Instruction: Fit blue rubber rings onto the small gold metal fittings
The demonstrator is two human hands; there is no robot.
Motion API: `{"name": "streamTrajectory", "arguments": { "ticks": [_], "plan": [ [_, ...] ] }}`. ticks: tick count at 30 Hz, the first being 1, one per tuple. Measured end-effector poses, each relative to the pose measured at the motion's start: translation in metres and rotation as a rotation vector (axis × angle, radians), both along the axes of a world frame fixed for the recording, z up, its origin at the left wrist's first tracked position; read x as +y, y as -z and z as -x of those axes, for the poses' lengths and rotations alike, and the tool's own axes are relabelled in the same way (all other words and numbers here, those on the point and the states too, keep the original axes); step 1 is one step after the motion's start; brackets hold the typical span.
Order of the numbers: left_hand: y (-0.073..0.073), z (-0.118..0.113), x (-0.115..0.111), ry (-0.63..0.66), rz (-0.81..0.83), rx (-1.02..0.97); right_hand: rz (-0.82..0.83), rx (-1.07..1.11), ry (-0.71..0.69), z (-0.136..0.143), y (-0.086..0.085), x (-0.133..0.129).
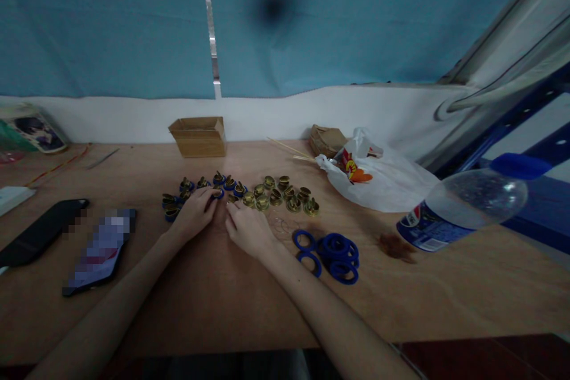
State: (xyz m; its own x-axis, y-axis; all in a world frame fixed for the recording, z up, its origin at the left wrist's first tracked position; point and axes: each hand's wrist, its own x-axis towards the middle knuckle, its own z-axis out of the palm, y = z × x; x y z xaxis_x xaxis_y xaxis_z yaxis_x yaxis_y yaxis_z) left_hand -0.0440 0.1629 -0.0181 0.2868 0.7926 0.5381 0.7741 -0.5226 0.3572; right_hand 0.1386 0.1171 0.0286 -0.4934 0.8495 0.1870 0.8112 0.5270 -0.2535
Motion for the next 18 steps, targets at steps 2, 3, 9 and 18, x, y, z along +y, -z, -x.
{"name": "streamTrajectory", "arguments": {
  "ticks": [2,3,9,18],
  "plan": [
    [-0.001,0.0,0.0,0.0,-0.003,-0.036,-0.015,0.0,0.018,-0.001,0.0,0.0],
    [-0.002,0.0,0.0,-0.004,-0.006,-0.051,-0.023,0.001,0.026,-0.002,-0.001,0.0],
    [0.006,0.003,0.004,0.078,0.04,-0.086,-0.052,-0.001,0.05,-0.002,-0.006,-0.002],
    [0.002,0.002,0.004,0.018,-0.016,-0.23,-0.017,0.194,0.116,-0.001,-0.007,-0.001]
  ]
}}
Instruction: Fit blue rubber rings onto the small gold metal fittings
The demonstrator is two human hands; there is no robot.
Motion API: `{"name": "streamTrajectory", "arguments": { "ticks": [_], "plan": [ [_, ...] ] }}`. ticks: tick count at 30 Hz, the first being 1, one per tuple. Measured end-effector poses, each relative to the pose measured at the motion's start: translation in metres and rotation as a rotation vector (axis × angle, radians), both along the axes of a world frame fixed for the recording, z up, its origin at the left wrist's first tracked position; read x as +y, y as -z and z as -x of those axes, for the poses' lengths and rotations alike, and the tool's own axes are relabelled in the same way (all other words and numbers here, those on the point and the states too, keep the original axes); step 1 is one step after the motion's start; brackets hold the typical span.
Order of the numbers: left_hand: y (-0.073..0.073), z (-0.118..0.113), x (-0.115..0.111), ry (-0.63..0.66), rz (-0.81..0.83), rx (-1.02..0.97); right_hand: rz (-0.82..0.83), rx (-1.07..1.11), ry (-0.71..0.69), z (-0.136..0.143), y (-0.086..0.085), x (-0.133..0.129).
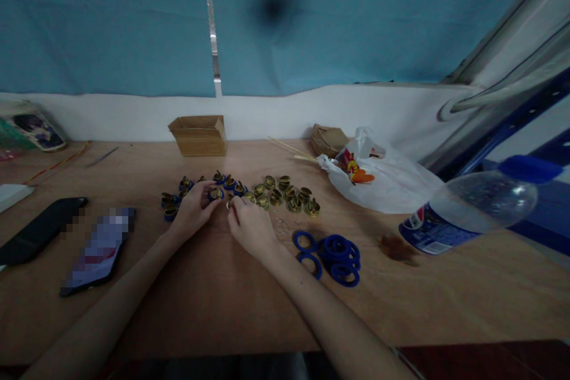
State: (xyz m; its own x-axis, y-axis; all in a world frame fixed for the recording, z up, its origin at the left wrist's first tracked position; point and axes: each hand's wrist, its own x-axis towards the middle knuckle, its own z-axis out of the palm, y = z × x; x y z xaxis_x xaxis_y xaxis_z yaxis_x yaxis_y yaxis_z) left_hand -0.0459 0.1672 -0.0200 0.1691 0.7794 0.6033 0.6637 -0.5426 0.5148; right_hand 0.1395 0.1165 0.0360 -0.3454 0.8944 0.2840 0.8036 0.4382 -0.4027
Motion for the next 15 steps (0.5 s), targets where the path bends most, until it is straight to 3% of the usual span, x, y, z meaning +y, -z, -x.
{"name": "streamTrajectory", "arguments": {
  "ticks": [5,8,10,15],
  "plan": [
    [-0.024,-0.015,-0.023,0.021,-0.218,-0.029,0.153,0.436,0.013,0.003,0.006,0.007],
    [-0.033,-0.026,-0.041,0.063,-0.275,-0.015,0.281,0.68,-0.051,0.005,0.006,0.007],
    [-0.033,-0.032,-0.048,0.068,-0.244,-0.053,0.278,0.7,-0.096,0.005,0.003,0.004],
    [-0.029,-0.036,-0.051,0.181,-0.015,-0.348,0.044,0.506,-0.099,0.001,-0.007,-0.003]
  ]
}}
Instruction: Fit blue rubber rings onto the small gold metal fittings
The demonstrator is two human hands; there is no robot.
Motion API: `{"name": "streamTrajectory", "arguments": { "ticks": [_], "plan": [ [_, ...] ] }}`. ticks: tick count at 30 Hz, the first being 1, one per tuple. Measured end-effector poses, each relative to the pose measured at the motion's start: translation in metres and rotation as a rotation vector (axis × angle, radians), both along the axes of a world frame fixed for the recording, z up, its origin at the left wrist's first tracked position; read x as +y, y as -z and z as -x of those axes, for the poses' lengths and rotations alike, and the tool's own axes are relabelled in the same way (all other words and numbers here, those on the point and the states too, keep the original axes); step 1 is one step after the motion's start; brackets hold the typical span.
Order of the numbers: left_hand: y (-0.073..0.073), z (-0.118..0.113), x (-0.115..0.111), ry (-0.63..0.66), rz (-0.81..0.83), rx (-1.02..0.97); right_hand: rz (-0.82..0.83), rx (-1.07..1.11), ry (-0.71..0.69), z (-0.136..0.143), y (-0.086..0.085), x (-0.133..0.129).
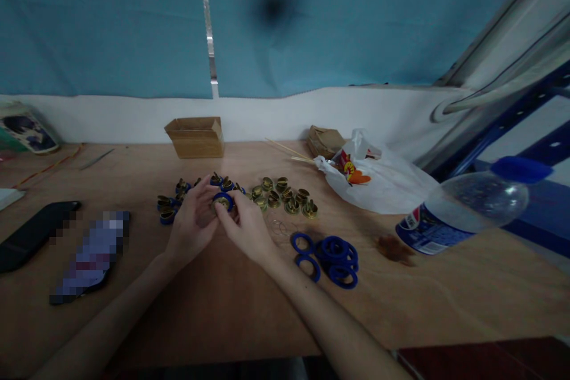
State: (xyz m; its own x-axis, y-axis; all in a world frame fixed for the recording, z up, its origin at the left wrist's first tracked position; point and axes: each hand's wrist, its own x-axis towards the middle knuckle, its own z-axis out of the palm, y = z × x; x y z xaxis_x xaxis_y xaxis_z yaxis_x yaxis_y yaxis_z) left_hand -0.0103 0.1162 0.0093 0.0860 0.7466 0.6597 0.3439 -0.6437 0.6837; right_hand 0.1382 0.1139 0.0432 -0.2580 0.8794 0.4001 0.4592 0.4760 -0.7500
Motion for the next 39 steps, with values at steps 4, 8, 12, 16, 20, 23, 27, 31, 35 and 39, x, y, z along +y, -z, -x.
{"name": "streamTrajectory", "arguments": {
  "ticks": [4,8,12,16,20,23,27,31,35,39],
  "plan": [
    [-0.008,0.001,-0.002,0.186,0.183,-0.179,-0.118,-0.045,0.055,-0.005,-0.001,0.004],
    [-0.016,0.001,-0.006,0.321,0.34,-0.344,-0.162,-0.021,0.064,-0.008,0.002,0.008],
    [-0.016,0.0,-0.004,0.254,0.343,-0.388,-0.175,0.006,0.063,-0.007,0.004,0.006],
    [-0.013,0.0,0.0,0.224,0.304,-0.367,-0.21,0.028,0.06,-0.005,0.004,0.003],
    [-0.012,0.001,0.001,0.239,0.312,-0.411,-0.225,0.037,0.066,-0.006,0.004,0.001],
    [-0.013,0.002,0.001,0.254,0.321,-0.433,-0.259,0.057,0.074,-0.006,0.005,-0.001],
    [-0.013,0.001,0.0,0.259,0.349,-0.452,-0.279,0.062,0.068,-0.005,0.007,-0.001],
    [-0.012,0.001,0.001,0.274,0.378,-0.428,-0.269,0.05,0.07,-0.005,0.009,0.002],
    [-0.012,0.001,0.001,0.31,0.386,-0.422,-0.278,0.038,0.034,-0.007,0.01,0.005],
    [-0.012,0.002,0.002,0.334,0.372,-0.392,-0.244,0.011,0.005,-0.01,0.008,0.008]
  ]
}}
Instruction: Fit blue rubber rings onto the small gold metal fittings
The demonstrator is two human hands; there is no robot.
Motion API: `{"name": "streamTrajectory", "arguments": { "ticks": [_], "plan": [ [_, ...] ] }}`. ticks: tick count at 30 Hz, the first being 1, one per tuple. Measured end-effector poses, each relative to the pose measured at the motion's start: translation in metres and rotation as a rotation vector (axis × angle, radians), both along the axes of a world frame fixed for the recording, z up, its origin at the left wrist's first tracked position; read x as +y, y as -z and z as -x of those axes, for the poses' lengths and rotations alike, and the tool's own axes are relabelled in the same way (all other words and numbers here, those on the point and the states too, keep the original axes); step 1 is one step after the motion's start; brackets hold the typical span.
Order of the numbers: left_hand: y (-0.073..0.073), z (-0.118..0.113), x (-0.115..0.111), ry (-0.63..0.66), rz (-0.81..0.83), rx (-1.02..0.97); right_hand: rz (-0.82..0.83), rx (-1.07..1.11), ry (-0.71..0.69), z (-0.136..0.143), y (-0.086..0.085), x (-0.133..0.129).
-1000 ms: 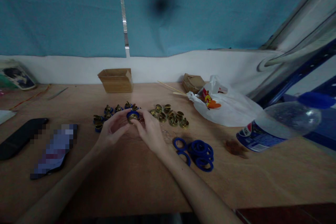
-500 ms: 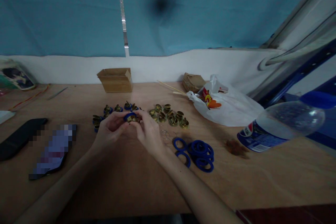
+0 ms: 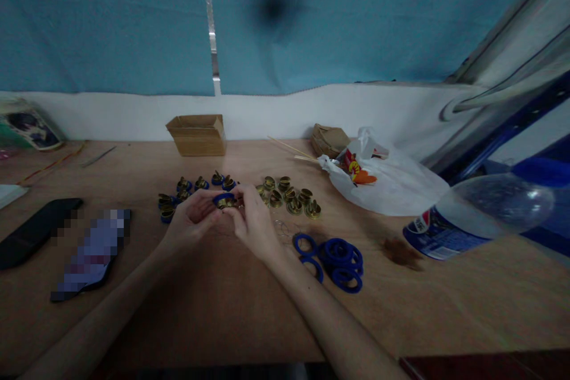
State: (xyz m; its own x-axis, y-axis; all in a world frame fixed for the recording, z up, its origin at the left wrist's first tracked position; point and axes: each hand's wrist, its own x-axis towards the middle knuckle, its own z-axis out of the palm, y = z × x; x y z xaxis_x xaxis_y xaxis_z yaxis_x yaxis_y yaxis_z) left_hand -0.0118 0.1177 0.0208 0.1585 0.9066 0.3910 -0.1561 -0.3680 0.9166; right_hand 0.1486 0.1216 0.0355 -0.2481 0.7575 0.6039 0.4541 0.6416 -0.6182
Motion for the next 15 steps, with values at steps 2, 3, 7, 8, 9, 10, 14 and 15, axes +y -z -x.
{"name": "streamTrajectory", "arguments": {
  "ticks": [2,3,7,8,9,10,14,15],
  "plan": [
    [0.0003,0.0005,0.0002,0.025,-0.001,0.008,0.014,-0.015,-0.001,-0.0016,-0.002,0.0008],
    [0.0005,0.0009,0.0003,0.04,0.0,0.007,0.017,-0.019,-0.003,-0.0023,-0.0031,0.0011],
    [0.0006,0.0024,0.0013,0.072,-0.011,0.0,0.032,-0.021,-0.023,-0.0039,-0.0059,0.002],
    [0.0005,0.0029,0.0016,0.075,-0.011,0.0,0.039,-0.016,-0.027,-0.0039,-0.006,0.0021],
    [0.0003,0.0033,0.0019,0.08,-0.008,-0.001,0.047,-0.009,-0.029,-0.0038,-0.006,0.0022],
    [0.0001,0.0037,0.0022,0.082,-0.006,-0.004,0.055,-0.001,-0.03,-0.0036,-0.0057,0.0023],
    [0.0001,0.005,0.0033,0.063,0.002,-0.013,0.077,0.035,-0.028,-0.0025,-0.0045,0.0023],
    [0.0003,0.0052,0.0035,0.061,0.003,-0.012,0.086,0.039,-0.03,-0.0025,-0.0045,0.0025]
  ]
}}
